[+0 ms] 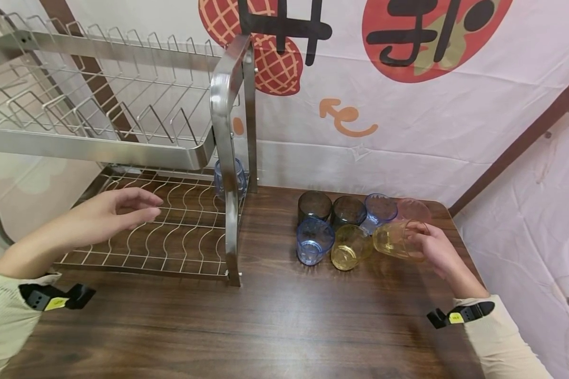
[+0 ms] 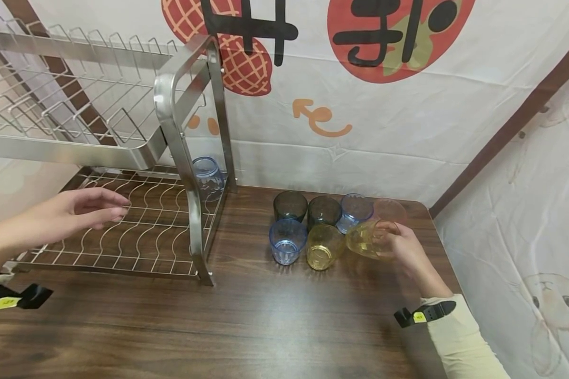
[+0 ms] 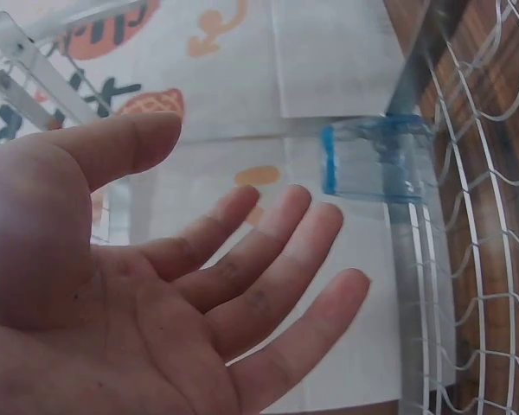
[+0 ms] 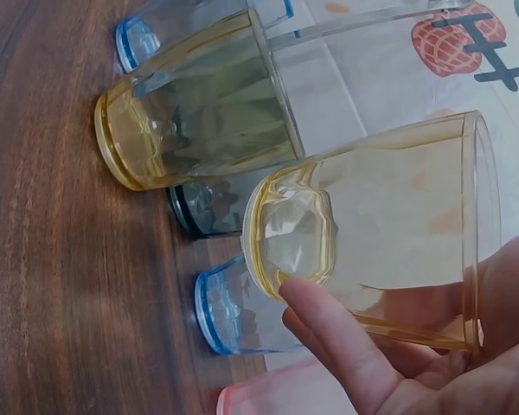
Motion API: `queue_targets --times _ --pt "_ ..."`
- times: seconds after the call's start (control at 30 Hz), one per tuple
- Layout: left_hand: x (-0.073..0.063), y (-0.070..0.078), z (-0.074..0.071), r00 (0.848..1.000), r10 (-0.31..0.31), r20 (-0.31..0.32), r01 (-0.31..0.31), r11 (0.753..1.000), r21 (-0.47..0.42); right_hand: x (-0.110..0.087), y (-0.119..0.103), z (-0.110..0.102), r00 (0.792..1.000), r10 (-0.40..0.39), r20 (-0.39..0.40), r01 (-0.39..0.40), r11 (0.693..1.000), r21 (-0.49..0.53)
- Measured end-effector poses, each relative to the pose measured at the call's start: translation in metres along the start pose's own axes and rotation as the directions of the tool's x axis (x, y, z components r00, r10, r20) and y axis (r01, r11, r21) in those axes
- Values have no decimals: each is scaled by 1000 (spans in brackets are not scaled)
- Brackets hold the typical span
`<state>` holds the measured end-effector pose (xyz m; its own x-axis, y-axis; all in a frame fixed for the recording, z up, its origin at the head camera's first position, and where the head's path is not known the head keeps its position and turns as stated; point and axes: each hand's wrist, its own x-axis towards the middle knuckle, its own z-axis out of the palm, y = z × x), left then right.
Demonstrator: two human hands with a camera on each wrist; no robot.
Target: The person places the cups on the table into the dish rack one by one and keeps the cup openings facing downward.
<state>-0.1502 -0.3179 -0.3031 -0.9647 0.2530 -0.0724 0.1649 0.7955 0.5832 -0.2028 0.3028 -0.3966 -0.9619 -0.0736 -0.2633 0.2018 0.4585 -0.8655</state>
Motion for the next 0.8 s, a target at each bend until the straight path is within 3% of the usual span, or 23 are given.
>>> queue_targets --times 0.3,0.5,0.63,0.8 --pt "-16 18 -2 997 51 60 -54 998 38 -7 -12 1 1000 -8 -22 8 1000 1" --pt "-21 31 -1 987 88 135 -89 996 1 -11 -19 -1 999 -30 -19 31 999 42" --pt "-24 40 1 974 112 195 -111 994 -17 -13 -23 -3 998 -53 -40 55 996 65" --pt "-25 51 4 940 162 299 -130 984 -125 -17 -29 -3 994 -78 -75 84 992 90"
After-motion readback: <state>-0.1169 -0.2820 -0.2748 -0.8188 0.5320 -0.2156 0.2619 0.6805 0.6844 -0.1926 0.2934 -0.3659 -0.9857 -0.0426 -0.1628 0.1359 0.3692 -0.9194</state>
